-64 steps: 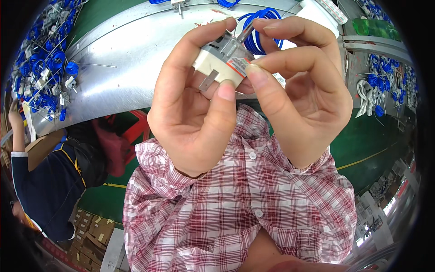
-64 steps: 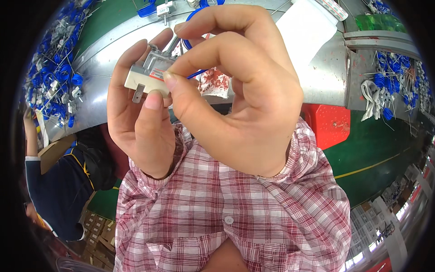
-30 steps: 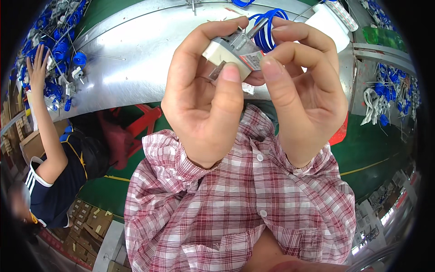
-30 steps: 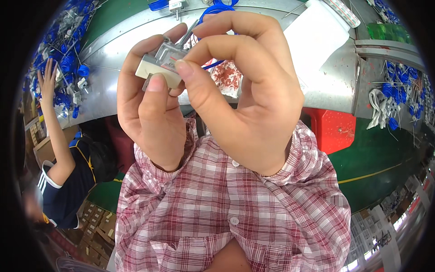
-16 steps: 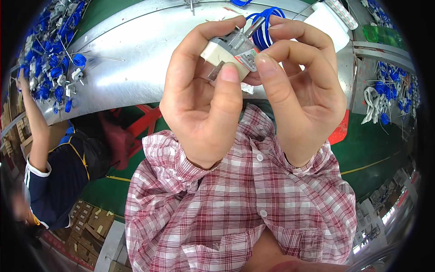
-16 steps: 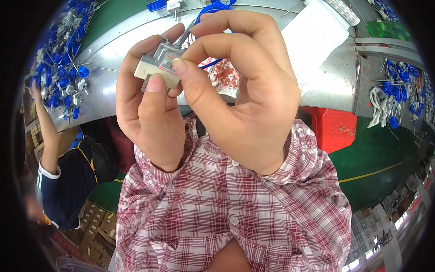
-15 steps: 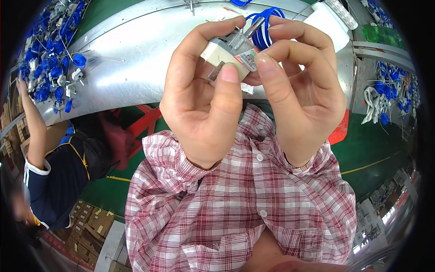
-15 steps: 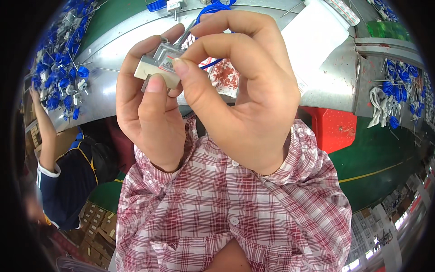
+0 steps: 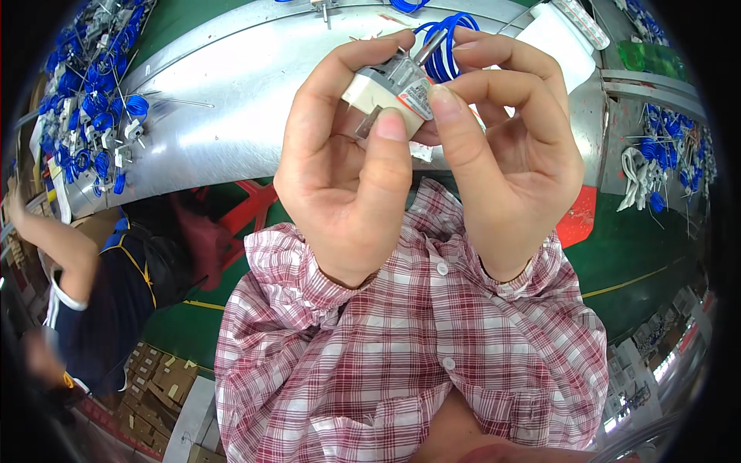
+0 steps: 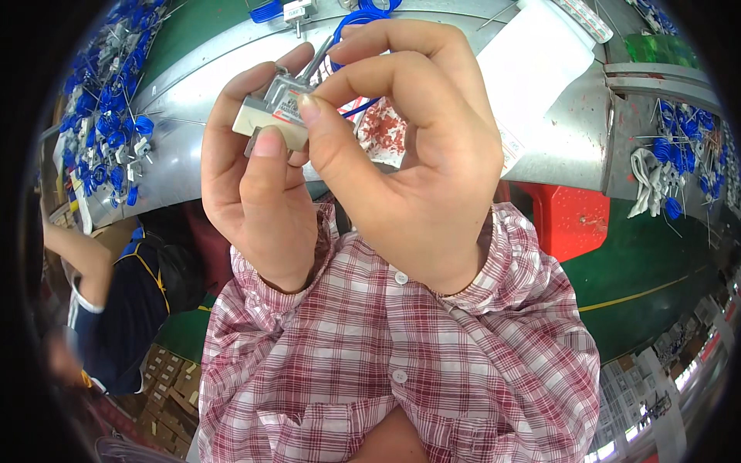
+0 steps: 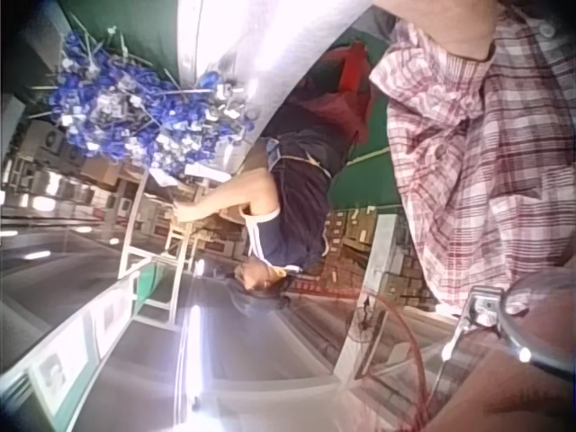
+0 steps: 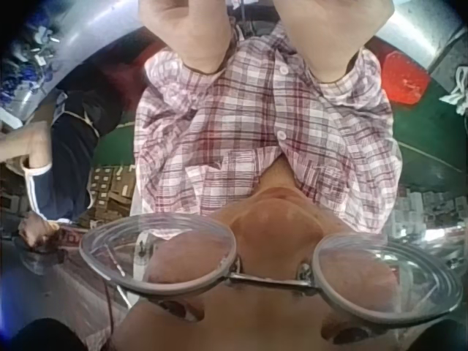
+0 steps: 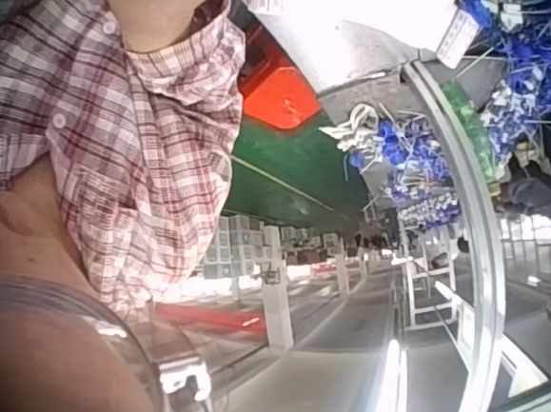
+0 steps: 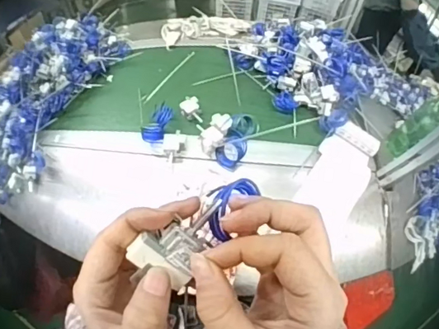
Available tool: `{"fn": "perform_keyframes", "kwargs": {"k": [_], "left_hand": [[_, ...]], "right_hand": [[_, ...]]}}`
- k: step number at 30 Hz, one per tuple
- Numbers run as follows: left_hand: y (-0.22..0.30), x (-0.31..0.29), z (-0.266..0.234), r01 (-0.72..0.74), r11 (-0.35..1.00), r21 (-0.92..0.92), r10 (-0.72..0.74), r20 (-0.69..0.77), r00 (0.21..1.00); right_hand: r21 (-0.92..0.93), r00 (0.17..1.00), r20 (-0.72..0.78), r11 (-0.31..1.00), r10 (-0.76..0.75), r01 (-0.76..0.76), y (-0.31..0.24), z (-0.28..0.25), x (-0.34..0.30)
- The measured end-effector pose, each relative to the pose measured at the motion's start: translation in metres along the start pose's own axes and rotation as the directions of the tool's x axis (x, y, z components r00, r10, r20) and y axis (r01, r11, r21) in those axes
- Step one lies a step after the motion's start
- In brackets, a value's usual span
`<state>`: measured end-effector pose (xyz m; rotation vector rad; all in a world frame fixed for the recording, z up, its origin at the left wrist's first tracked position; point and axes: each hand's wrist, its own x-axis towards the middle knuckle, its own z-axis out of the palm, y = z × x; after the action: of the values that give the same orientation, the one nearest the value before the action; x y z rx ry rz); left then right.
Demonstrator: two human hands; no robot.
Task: Assemble small electronic motor components by connecting wires, applying adhesive, and attaching labels.
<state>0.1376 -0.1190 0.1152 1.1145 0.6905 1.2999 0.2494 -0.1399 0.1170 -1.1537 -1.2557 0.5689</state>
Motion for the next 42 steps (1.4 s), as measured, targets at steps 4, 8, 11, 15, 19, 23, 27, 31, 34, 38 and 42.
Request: {"fn": "perform_keyframes", "kwargs": {"k": [4, 8, 11, 15, 19, 23, 27, 31, 34, 38, 42], "left_hand": [[0.002, 0.001, 0.001, 0.034, 0.999, 0.010, -0.034, -0.013, 0.999], [0.003, 0.001, -0.001, 0.046, 0.999, 0.008, -0.046, -0.020, 0.999], [0.002, 0.000, 0.002, 0.049, 0.998, 0.033, -0.048, -0.027, 0.998], [-0.001, 0.000, 0.005, 0.036, 0.999, 0.027, -0.035, -0.029, 0.999], [-0.001, 0.004, 0.009, 0.032, 0.999, 0.035, -0.031, -0.014, 0.999], [-0.004, 0.006, 0.008, -0.060, 0.982, 0.178, 0.070, -0.050, 0.996], [-0.002, 0.002, 0.005, 0.080, 0.989, 0.127, -0.060, -0.153, 0.986], [-0.006, 0.002, 0.005, 0.145, 0.977, 0.154, -0.128, -0.116, 0.985], [-0.008, 0.003, 0.003, 0.092, 0.991, 0.101, -0.078, -0.131, 0.988], [-0.004, 0.003, -0.004, 0.098, 0.990, 0.106, -0.080, -0.157, 0.984], [-0.009, 0.005, -0.018, 0.061, 0.998, 0.013, -0.058, -0.144, 0.988]], "right_hand": [[-0.008, 1.000, -0.002, 1.000, 0.008, -0.008, 0.001, 0.000, 0.001], [0.038, 0.999, -0.017, 0.999, 0.032, -0.032, -0.019, 0.011, 0.005], [-0.055, 1.000, 0.026, 0.998, 0.010, -0.009, 0.001, -0.002, 0.000], [-0.032, 1.000, 0.010, 0.999, -0.003, 0.003, 0.004, -0.005, 0.001], [-0.052, 1.000, -0.002, 0.999, 0.000, -0.001, 0.004, -0.008, 0.005], [-0.054, 1.000, 0.000, 0.999, -0.002, 0.002, 0.003, -0.003, 0.006], [-0.182, 0.996, -0.060, 0.982, -0.059, 0.048, 0.001, 0.010, 0.000], [-0.340, 0.993, -0.113, 0.940, -0.040, -0.001, -0.006, 0.016, -0.005], [-0.422, 0.990, -0.015, 0.899, -0.138, 0.118, -0.013, 0.016, -0.006], [-0.535, 0.987, 0.034, 0.831, -0.159, 0.152, -0.011, 0.023, -0.003], [-0.560, 0.989, -0.020, 0.821, -0.149, 0.112, -0.009, 0.014, 0.005]]}}
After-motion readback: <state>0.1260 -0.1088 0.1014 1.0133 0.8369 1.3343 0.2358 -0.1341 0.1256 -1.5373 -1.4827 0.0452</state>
